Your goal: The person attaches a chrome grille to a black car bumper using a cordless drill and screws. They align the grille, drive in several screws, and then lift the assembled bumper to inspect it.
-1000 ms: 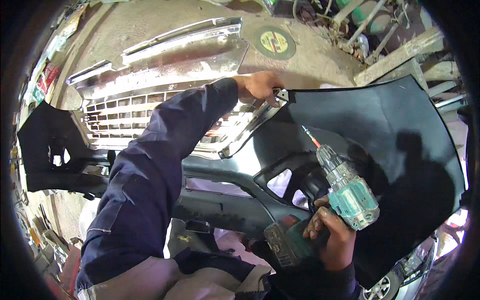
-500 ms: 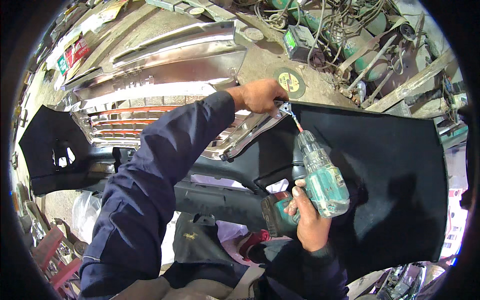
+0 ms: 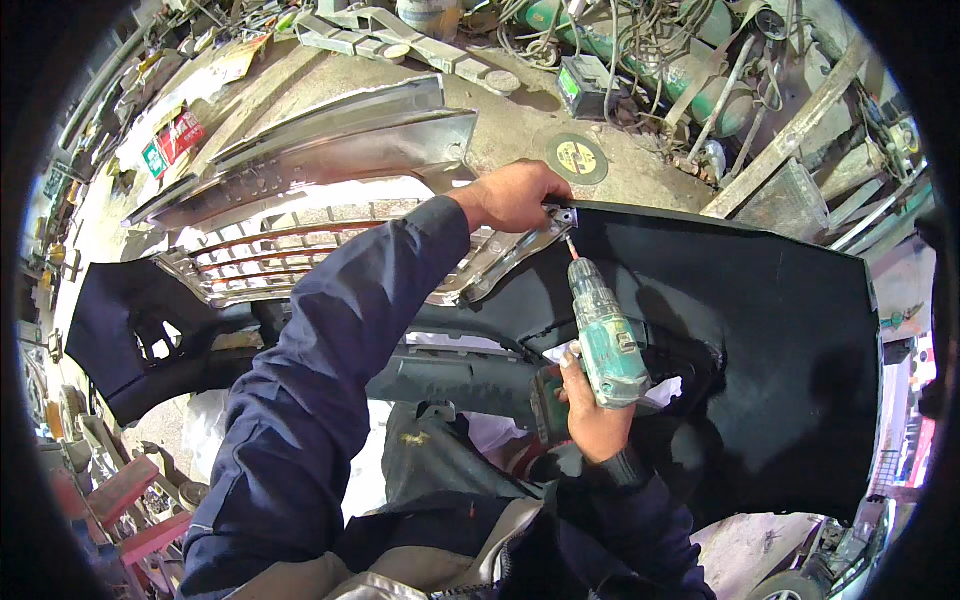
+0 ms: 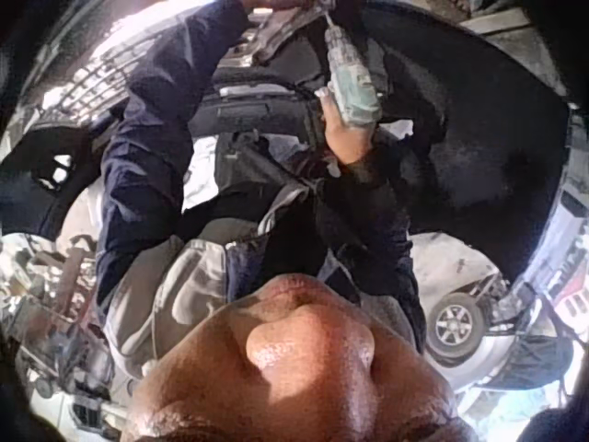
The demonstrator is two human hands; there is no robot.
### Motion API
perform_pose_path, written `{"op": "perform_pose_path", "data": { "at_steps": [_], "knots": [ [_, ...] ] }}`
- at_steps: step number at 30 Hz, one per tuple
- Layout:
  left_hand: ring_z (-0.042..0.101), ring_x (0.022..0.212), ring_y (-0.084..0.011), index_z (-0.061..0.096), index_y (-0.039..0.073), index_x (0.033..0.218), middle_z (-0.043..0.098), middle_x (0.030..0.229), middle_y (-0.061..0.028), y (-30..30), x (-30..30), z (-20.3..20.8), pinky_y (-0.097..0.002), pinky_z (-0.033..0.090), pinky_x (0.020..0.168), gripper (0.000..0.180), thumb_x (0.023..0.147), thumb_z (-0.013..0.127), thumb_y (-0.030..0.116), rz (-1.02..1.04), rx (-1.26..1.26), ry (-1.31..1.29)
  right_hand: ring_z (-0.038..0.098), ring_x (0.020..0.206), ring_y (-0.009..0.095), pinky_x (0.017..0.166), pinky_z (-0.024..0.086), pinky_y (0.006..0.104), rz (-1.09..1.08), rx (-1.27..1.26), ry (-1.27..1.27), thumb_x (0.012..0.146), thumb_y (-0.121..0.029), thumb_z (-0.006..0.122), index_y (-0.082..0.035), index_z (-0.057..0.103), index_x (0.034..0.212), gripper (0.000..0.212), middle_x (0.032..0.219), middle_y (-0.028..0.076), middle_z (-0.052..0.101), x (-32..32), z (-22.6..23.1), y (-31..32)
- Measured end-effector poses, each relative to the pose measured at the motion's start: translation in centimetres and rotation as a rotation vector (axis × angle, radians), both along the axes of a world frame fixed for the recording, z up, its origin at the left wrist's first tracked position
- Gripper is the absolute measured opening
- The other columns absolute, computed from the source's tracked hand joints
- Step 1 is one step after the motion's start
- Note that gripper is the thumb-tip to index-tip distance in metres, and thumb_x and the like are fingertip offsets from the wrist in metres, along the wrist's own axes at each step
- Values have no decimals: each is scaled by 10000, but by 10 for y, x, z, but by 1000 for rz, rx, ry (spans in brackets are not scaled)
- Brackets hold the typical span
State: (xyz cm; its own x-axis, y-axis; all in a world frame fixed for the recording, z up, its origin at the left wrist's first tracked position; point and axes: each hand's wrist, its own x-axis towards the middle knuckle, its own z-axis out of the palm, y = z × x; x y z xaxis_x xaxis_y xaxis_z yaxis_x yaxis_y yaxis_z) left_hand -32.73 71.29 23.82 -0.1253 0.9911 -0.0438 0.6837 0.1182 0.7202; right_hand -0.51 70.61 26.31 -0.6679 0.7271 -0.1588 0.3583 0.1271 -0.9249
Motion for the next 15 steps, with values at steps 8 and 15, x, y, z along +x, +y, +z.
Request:
{"op": "perform_pose_path", "data": {
  "at_steps": [8, 15],
  "knots": [
    [721, 1002, -312, 716, 23, 1203, 757, 1085, -174, -7, 16, 25, -389, 549, 926, 477, 736, 805, 54, -8, 23, 21, 637, 685, 105, 567, 514, 273, 97, 232, 76, 1001, -111, 708, 12, 674, 1143, 191, 905, 56, 701, 20, 6, -5],
    [710, 974, -296, 703, 25, 1193, 752, 1062, -154, -9, 23, 33, -388, 540, 919, 473, 738, 823, 71, -9, 31, 20, 633, 666, 104, 573, 510, 272, 68, 115, 147, 1003, -117, 698, 4, 680, 1136, 181, 897, 60, 711, 31, 19, -8]
  ]
}}
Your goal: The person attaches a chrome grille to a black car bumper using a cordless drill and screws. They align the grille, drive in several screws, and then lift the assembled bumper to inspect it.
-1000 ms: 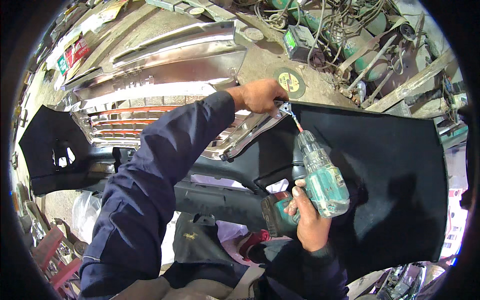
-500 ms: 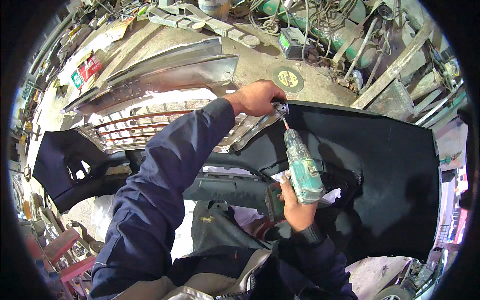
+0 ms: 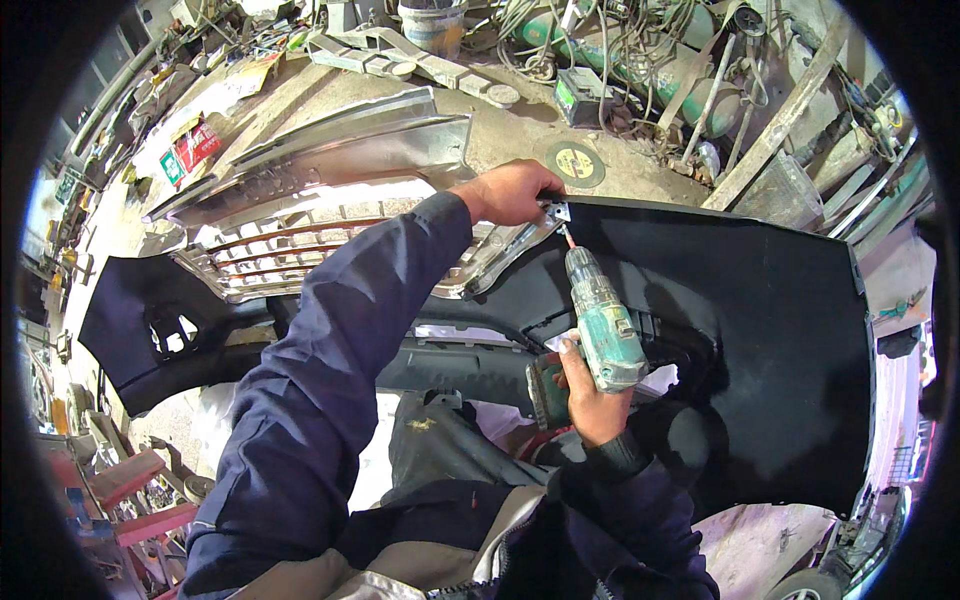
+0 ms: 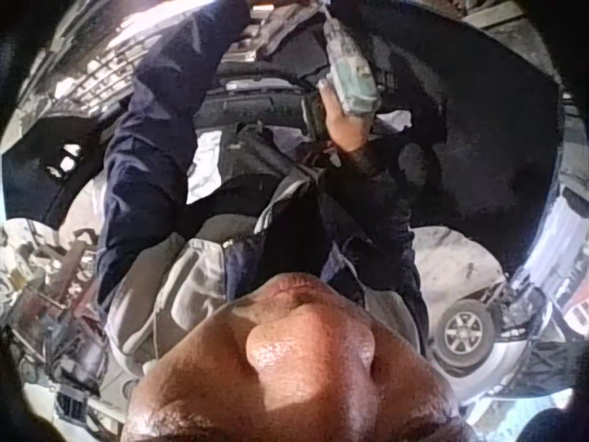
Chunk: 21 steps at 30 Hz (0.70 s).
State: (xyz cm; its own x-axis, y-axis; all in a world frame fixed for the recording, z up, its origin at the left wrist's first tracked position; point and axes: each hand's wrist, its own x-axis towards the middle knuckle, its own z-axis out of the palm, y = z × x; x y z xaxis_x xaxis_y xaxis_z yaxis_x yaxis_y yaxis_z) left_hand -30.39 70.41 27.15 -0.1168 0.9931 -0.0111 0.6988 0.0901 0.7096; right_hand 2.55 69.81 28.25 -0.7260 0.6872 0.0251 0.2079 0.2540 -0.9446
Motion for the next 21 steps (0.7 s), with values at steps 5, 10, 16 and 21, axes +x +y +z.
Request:
{"op": "perform_pose_path", "data": {
  "at_steps": [5, 10, 16, 21],
  "knots": [
    [697, 977, -293, 687, 38, 1170, 740, 1050, -137, -3, 6, -4, -397, 536, 903, 436, 764, 836, 90, 8, 52, 59, 614, 652, 103, 576, 510, 277, -43, -166, 19, 998, -114, 697, -4, 679, 1134, 176, 867, 53, 692, 2, 13, -5],
    [683, 1062, -307, 655, 30, 1223, 723, 1118, -157, -11, 14, 4, -398, 527, 942, 495, 788, 843, 175, -28, 48, 28, 568, 614, 118, 592, 506, 293, -42, -364, 137, 1000, -85, 666, 10, 643, 1137, 168, 758, 41, 601, 0, 26, -2],
    [644, 1145, -305, 532, 99, 1392, 680, 1196, -152, -29, 23, 25, -402, 482, 1023, 695, 820, 873, 300, -80, 20, -181, 555, 590, 130, 614, 533, 332, -37, -508, 207, 983, -88, 658, -7, 635, 1114, 155, 716, 41, 579, 2, 21, 5],
    [605, 1293, -297, 440, 191, 1573, 646, 1374, -176, -36, 32, 31, -400, 440, 1115, 749, 951, 751, 470, -101, 120, -189, 548, 580, 139, 625, 547, 356, -59, -624, 251, 980, -117, 676, -29, 641, 1083, 139, 701, 31, 561, 1, 12, 4]
  ]
}}
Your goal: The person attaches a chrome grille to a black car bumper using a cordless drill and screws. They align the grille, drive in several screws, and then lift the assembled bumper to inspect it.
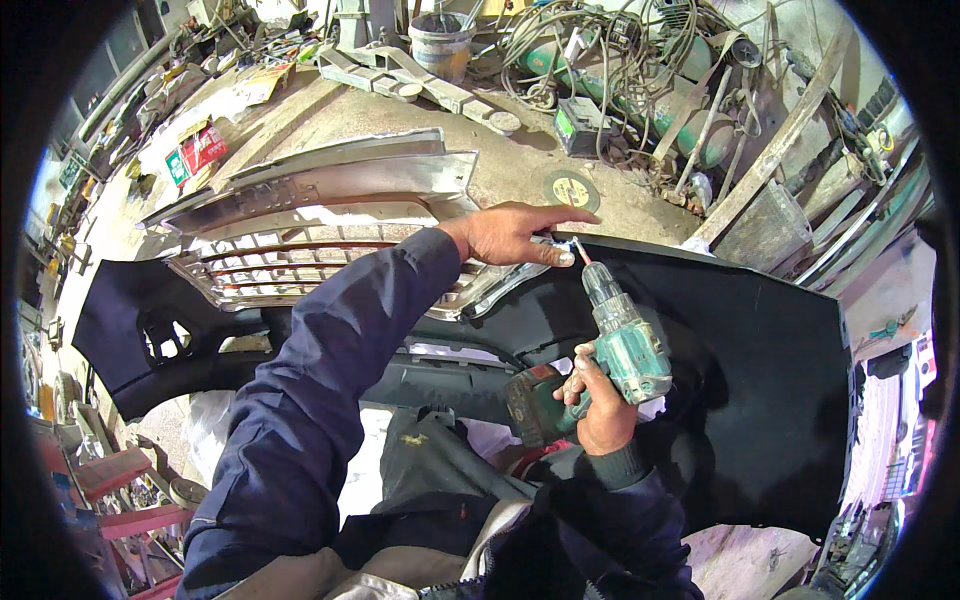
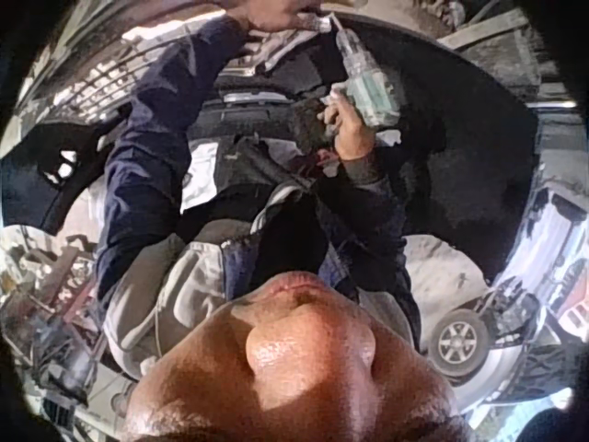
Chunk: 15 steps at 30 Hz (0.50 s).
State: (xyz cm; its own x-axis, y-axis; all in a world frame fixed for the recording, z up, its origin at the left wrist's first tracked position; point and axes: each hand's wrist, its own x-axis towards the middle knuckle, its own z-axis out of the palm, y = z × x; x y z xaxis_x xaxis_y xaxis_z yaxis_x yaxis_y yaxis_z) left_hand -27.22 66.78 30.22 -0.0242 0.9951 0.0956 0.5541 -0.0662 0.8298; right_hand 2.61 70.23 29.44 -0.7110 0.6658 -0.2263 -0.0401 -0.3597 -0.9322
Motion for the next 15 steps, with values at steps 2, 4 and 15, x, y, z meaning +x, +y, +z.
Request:
{"op": "perform_pose_path", "data": {
  "at_steps": [2, 4, 15],
  "knots": [
    [586, 1341, -294, 458, 205, 1588, 625, 1456, -160, 0, 2, -3, -398, 429, 1142, 673, 1010, 677, 473, -84, 174, 46, 545, 577, 138, 625, 547, 357, -12, -19, 3, 979, -127, 685, -38, 643, 1073, 136, 693, 25, 547, 0, -1, -2],
    [572, 1368, -291, 493, 220, 1573, 591, 1512, -118, 0, 1, -6, -397, 408, 1169, 601, 1035, 645, 442, -116, 152, 11, 541, 575, 134, 625, 546, 357, -21, -20, 12, 979, -135, 691, -43, 642, 1065, 135, 688, 20, 536, 1, 0, -3],
    [635, 1254, -243, 584, 202, 1510, 657, 1434, -106, -2, -1, -14, -363, 457, 1106, 441, 1085, 568, 319, -78, 159, -65, 537, 566, 135, 619, 542, 359, -21, -22, 9, 975, -115, 671, -36, 636, 1062, 122, 684, 27, 538, 1, 0, -6]
  ]
}}
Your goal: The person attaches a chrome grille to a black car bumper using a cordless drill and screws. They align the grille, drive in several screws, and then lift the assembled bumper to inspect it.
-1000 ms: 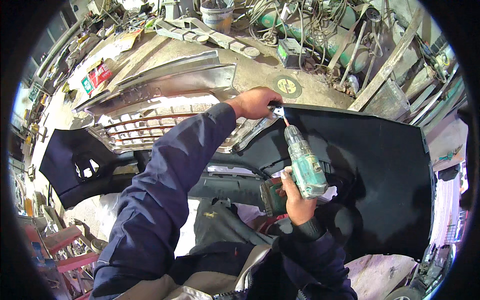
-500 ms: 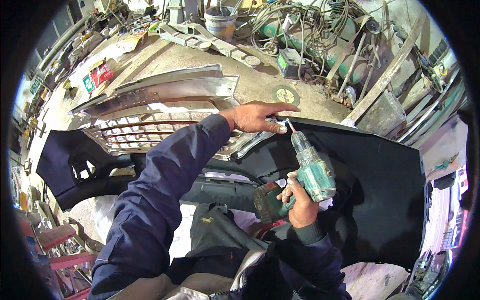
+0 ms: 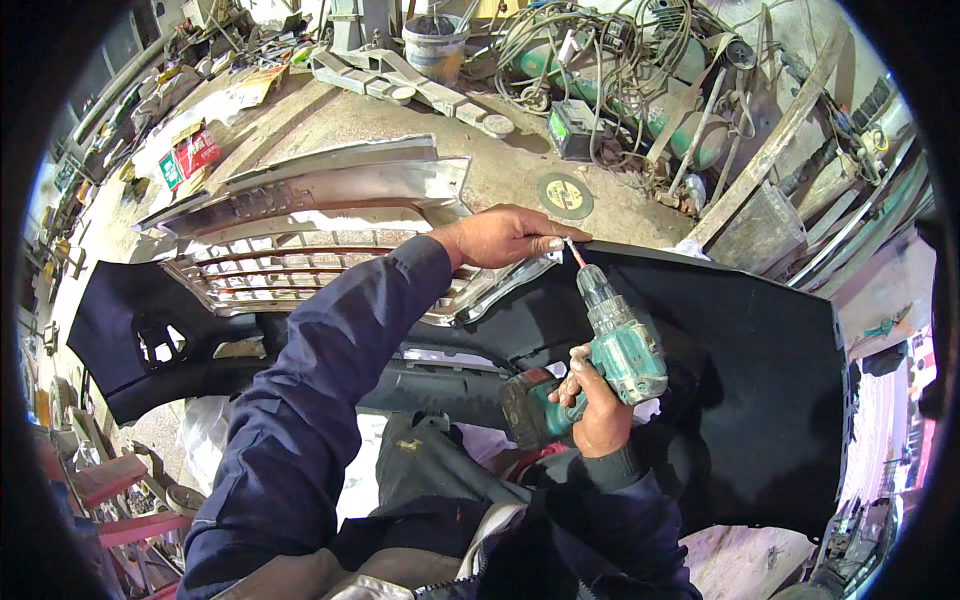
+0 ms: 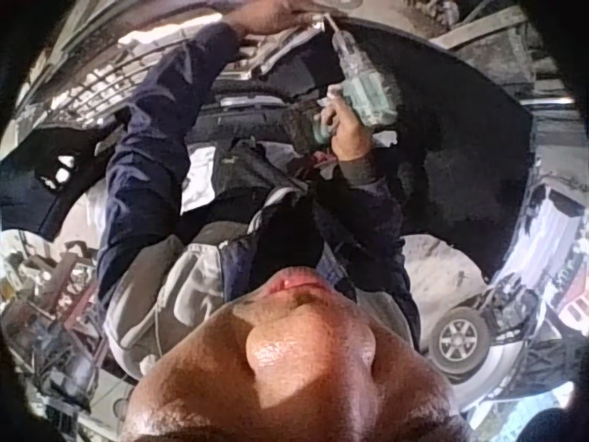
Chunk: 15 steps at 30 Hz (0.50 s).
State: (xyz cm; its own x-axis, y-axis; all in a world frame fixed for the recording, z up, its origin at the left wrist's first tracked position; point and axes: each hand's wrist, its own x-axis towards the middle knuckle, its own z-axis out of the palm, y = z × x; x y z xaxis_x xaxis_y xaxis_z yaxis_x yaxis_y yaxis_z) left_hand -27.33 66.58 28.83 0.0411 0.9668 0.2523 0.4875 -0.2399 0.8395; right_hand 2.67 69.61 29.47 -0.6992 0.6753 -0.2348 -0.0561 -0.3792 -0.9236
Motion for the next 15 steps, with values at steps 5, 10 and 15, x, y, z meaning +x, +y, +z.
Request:
{"op": "perform_pose_path", "data": {
  "at_steps": [5, 10, 15],
  "knots": [
    [611, 1316, -232, 600, 167, 1491, 646, 1462, -94, -1, 0, -1, -367, 441, 1134, 423, 1087, 564, 286, 5, 4, -14, 546, 571, 141, 618, 546, 359, -2, -16, 3, 971, -108, 671, -35, 638, 1079, 134, 691, 36, 554, 3, -1, 1],
    [607, 1325, -230, 613, 159, 1478, 646, 1463, -91, -2, 0, -1, -367, 436, 1146, 404, 1089, 564, 256, 3, -6, -40, 547, 574, 139, 619, 548, 359, -1, -26, 10, 973, -109, 669, -38, 641, 1085, 135, 697, 28, 554, 4, -3, 3],
    [611, 1318, -229, 626, 149, 1465, 663, 1436, -98, -1, 0, 1, -365, 441, 1141, 394, 1091, 565, 259, 3, -10, -50, 550, 575, 139, 619, 548, 357, 11, -38, -5, 972, -112, 670, -42, 643, 1083, 134, 698, 21, 550, 5, -4, 7]
  ]
}}
